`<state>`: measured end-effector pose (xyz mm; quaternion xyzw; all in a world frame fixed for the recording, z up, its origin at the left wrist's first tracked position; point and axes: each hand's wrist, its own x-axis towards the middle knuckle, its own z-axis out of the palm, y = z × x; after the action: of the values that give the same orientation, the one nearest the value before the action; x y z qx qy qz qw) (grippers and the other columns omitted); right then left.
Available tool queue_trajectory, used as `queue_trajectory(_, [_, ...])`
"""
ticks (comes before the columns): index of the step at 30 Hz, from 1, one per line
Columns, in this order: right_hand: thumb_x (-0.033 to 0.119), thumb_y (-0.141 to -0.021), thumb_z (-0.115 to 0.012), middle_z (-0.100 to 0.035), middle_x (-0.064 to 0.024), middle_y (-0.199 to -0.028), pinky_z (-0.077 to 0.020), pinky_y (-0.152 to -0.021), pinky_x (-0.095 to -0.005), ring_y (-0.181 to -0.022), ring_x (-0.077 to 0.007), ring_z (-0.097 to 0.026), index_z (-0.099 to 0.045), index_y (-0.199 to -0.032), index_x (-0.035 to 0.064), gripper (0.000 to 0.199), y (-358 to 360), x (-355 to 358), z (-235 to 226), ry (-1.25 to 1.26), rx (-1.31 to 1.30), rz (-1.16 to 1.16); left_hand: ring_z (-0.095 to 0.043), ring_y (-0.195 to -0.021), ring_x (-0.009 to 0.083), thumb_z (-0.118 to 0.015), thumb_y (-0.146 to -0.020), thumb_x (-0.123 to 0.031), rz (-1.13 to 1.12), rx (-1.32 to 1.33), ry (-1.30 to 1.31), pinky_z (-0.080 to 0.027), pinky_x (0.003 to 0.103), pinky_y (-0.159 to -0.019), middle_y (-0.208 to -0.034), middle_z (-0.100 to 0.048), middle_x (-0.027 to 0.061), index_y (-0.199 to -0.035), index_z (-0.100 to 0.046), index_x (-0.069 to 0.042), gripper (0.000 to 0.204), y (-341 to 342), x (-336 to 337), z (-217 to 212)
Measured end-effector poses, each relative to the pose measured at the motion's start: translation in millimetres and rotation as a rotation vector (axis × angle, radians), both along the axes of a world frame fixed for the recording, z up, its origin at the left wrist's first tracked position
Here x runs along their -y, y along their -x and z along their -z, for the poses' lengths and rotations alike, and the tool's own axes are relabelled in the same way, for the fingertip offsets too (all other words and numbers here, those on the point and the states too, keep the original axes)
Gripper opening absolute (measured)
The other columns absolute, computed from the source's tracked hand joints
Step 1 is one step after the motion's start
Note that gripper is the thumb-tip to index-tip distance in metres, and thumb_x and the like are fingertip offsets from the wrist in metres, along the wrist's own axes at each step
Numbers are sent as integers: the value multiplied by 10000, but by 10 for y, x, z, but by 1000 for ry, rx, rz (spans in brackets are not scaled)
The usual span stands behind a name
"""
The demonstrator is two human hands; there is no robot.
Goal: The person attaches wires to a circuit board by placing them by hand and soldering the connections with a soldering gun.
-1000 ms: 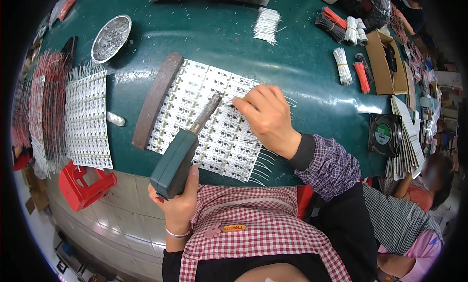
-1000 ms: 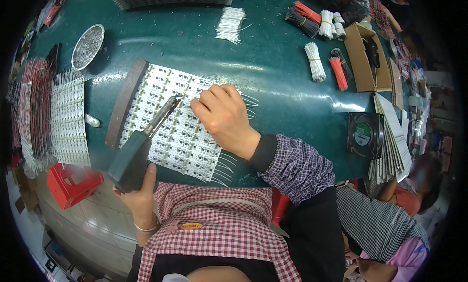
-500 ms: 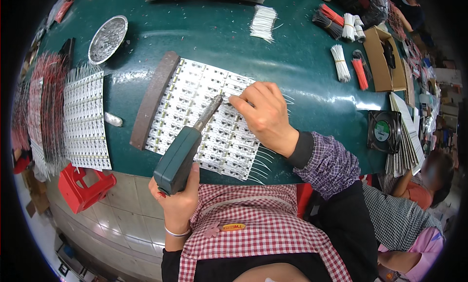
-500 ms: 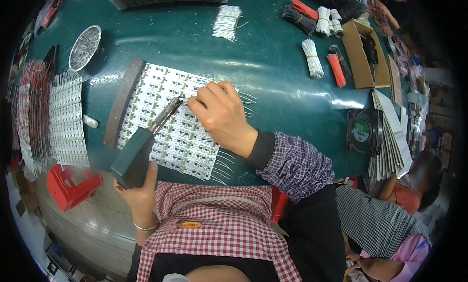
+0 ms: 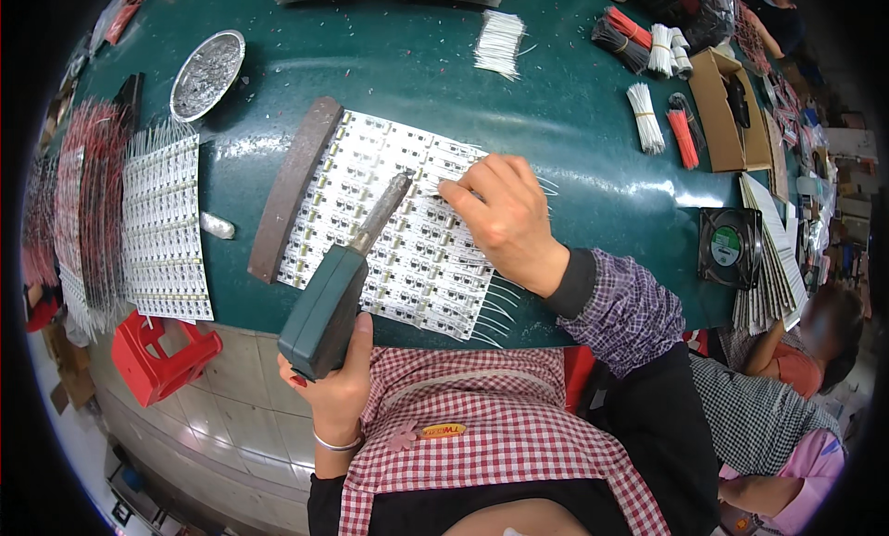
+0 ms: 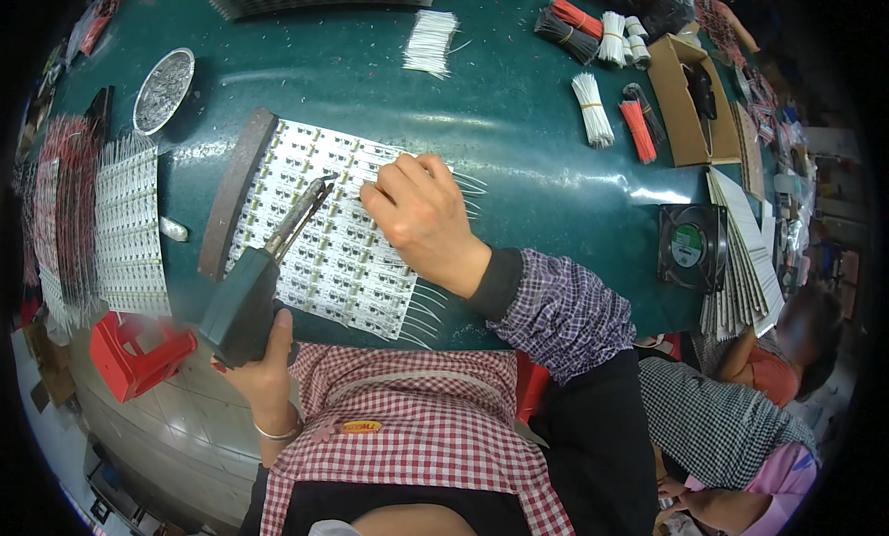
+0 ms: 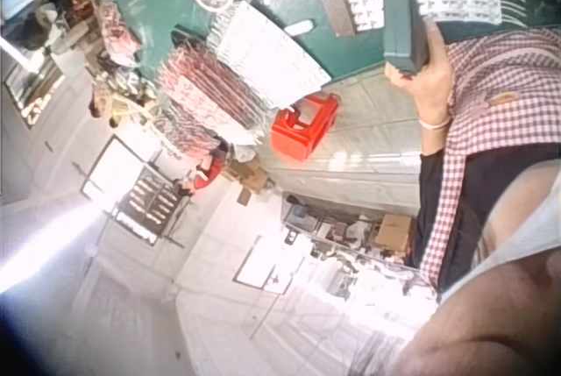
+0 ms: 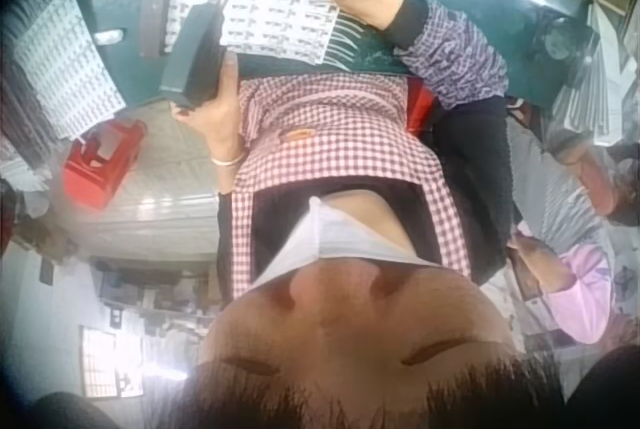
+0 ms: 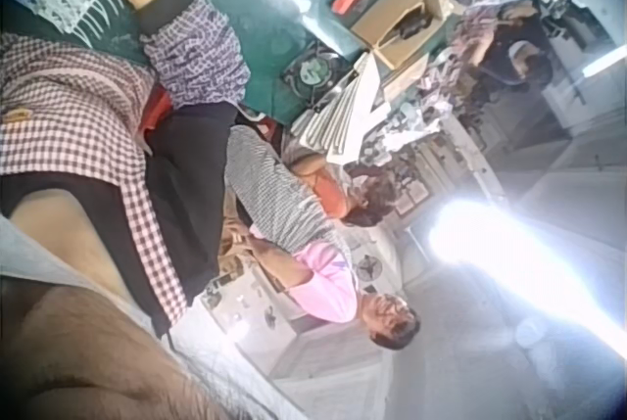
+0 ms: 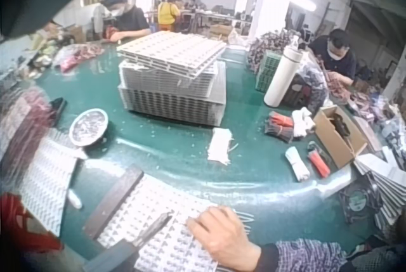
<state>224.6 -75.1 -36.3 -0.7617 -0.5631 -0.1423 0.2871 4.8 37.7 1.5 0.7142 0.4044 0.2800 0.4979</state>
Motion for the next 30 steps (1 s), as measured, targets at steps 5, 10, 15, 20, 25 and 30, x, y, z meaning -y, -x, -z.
queue_trajectory(5, [70,-733,-615,-565,-58,-825,-457,-819,-369,-845,-224,-573,-645,-902,35,175,99,74,-165,19,57,35,-653,-696,137,-821,-758,-40,1,56,-33,-494,259,-615,-849,-711,79,-931,-701,44,226,32,-30,26])
queue_trajectory(10, [-27,-666,-659,-574,-44,-804,-470,-792,-386,-804,-238,-592,-669,-977,46,320,81,9,-49,-16,19,2,-643,-754,140,-835,-755,-28,40,-7,38,-501,259,-655,-944,-676,70,-984,-671,42,290,94,-20,50])
queue_trajectory(15, [-26,-666,-661,-569,-41,-795,-473,-790,-383,-802,-235,-592,-665,-966,50,310,75,-10,-2,1,16,-10,-609,-848,142,-855,-748,-32,103,-43,-156,-491,251,-714,-1074,-579,82,-1075,-611,27,412,224,-13,279])
queue_trajectory(20, [-22,-667,-663,-567,-43,-788,-473,-786,-382,-799,-233,-591,-667,-959,48,301,80,-23,12,5,26,2,-603,-860,135,-853,-751,-22,149,-17,-105,-486,243,-718,-1084,-573,86,-1079,-601,24,417,195,-7,245])
queue_trajectory(25, [-12,-676,-666,-567,-44,-790,-472,-780,-380,-799,-234,-591,-668,-946,48,276,85,-22,6,13,33,9,-611,-836,126,-847,-762,-24,183,26,11,-493,251,-698,-1039,-615,98,-1084,-580,26,421,192,-52,229])
queue_trajectory(30, [1,-692,-666,-564,-45,-793,-471,-776,-378,-805,-235,-591,-667,-946,48,258,98,-36,-7,20,45,15,-623,-747,129,-830,-759,-2,124,78,-34,-489,259,-638,-923,-657,89,-999,-617,31,322,115,-24,199])
